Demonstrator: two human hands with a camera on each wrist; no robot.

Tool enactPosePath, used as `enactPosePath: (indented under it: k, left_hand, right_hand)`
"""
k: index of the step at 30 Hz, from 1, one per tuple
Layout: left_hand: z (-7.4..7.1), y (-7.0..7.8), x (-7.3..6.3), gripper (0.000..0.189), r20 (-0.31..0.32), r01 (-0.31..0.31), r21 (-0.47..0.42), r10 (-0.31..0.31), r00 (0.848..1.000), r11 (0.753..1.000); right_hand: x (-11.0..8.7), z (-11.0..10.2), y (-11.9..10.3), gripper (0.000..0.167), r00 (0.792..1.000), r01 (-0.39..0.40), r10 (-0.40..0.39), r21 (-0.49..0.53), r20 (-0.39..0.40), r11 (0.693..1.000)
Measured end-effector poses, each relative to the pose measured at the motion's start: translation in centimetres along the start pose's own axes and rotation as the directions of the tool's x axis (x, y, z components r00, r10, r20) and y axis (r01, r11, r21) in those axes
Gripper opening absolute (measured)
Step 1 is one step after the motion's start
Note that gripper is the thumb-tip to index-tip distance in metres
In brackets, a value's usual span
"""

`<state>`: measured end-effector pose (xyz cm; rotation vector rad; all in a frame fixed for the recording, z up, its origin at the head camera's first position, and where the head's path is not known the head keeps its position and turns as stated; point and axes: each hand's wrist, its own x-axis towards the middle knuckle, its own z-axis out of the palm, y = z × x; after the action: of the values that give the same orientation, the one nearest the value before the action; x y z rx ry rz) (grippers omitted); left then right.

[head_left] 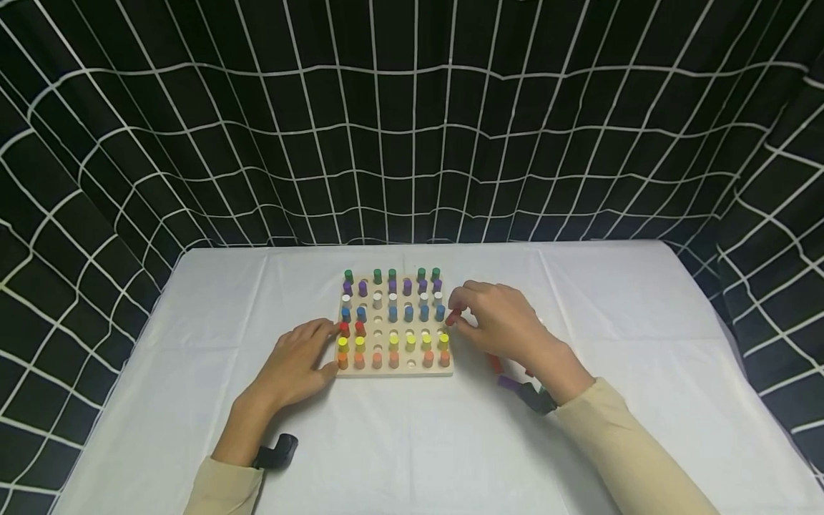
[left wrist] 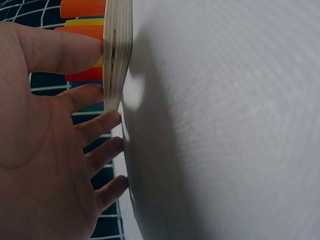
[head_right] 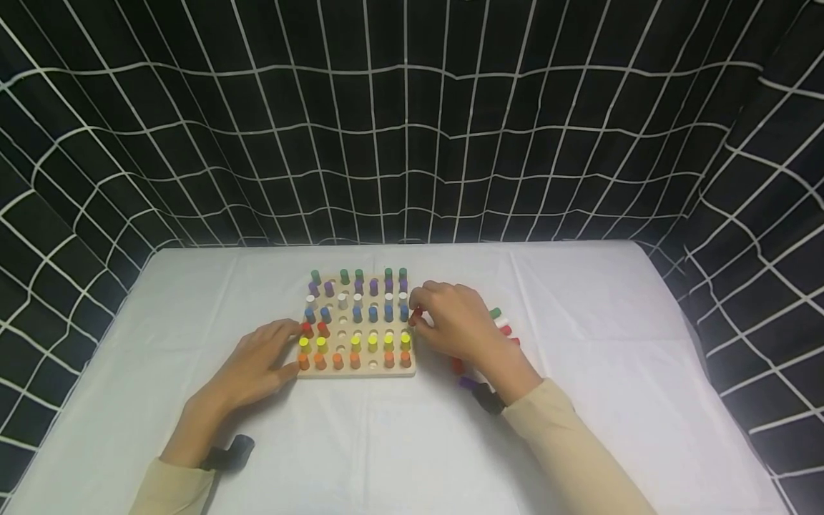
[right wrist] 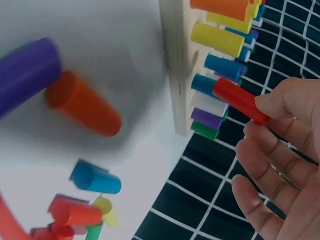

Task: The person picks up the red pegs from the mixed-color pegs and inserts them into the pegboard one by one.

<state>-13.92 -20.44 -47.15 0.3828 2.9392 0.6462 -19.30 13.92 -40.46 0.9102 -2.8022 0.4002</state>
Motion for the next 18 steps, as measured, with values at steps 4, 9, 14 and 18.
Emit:
enactPosePath:
  k: [4,9,14,18]
  left_hand:
    - [0.0,0.0,0.0,0.065,-0.004,-0.005,0.000,0.005,1.000,1.000]
    - [0.1,-0.1,0.0,0.064,-0.010,-0.008,0.001,0.008,1.000,1.000]
    - [0.1,-0.1,-0.1,0.063,-0.012,-0.008,-0.001,0.008,1.000,1.000]
    - [0.1,0.0,-0.1,0.063,-0.009,-0.005,-0.001,0.005,1.000,1.000]
  right_hand:
    - [0.6,0.1,-0.6,0.009,1.000,-0.006,0.006,0.001,0.011,1.000]
    - [1.2,0.4,-1.0,0.011,1.000,0.008,-0.008,0.006,0.011,1.000]
    - [1.7,0.7,-1.3,0.007,0.999,0.032,-0.032,0.006,0.013,0.999]
    - [2.2,0.8,-1.8,0.009,0.999,0.047,-0.047,0.031,0.022,0.998]
